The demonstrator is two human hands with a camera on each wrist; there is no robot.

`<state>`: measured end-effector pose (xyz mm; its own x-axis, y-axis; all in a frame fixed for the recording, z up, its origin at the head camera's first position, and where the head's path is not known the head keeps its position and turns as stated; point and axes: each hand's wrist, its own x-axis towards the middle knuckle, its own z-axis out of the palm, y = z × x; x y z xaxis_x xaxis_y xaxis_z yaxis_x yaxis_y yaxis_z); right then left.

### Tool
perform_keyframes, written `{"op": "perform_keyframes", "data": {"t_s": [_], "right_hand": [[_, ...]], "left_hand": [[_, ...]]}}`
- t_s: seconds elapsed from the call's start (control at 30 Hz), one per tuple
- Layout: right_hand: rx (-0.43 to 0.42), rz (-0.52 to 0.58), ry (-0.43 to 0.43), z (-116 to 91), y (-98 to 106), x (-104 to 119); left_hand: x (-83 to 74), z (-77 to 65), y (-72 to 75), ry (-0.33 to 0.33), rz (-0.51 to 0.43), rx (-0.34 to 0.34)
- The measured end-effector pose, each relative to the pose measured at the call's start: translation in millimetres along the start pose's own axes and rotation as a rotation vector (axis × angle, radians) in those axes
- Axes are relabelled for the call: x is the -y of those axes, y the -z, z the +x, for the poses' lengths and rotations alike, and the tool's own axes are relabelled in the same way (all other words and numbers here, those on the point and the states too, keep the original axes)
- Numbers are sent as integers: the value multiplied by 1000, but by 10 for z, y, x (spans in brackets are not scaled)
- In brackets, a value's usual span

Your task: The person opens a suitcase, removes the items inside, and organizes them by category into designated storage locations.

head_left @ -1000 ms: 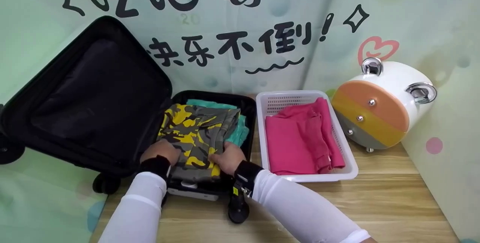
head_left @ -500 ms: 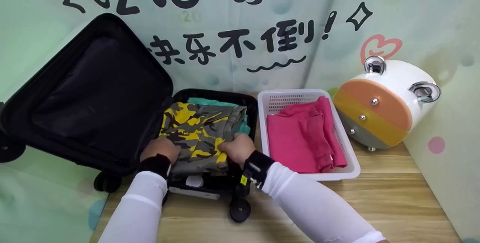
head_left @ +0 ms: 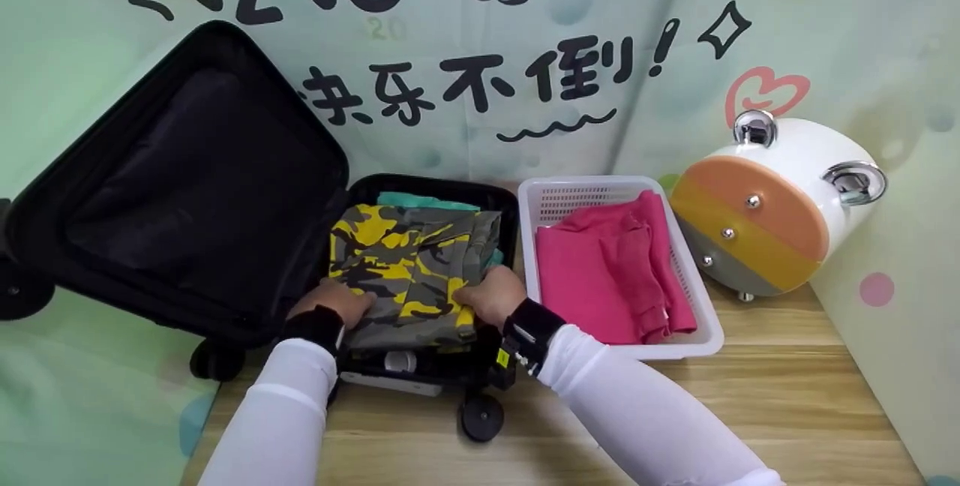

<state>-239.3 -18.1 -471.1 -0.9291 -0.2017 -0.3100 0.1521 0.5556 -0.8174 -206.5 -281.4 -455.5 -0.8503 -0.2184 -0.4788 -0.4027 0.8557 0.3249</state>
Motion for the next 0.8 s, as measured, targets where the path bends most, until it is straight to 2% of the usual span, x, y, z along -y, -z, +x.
{"op": "perform_keyframes", "data": {"t_s": [0.17, 0.27, 0.4, 0.53, 0.67, 0.8], "right_hand": [[27, -147, 41, -10, -50, 25], [51, -209, 73, -19, -106, 47], [65, -220, 105, -19, -154, 51], [58, -82, 79, -1, -163, 37], [69, 164, 1, 7, -153, 25], [92, 384, -31, 6, -147, 5]], "left_hand": [[10, -27, -24, -14, -36, 72], [33, -9, -29, -52, -29, 103], [68, 47, -45, -137, -33, 75], [68, 61, -70, -170, -36, 33], [12, 31, -100, -143, -49, 29], [-44, 14, -135, -99, -89, 31]]}}
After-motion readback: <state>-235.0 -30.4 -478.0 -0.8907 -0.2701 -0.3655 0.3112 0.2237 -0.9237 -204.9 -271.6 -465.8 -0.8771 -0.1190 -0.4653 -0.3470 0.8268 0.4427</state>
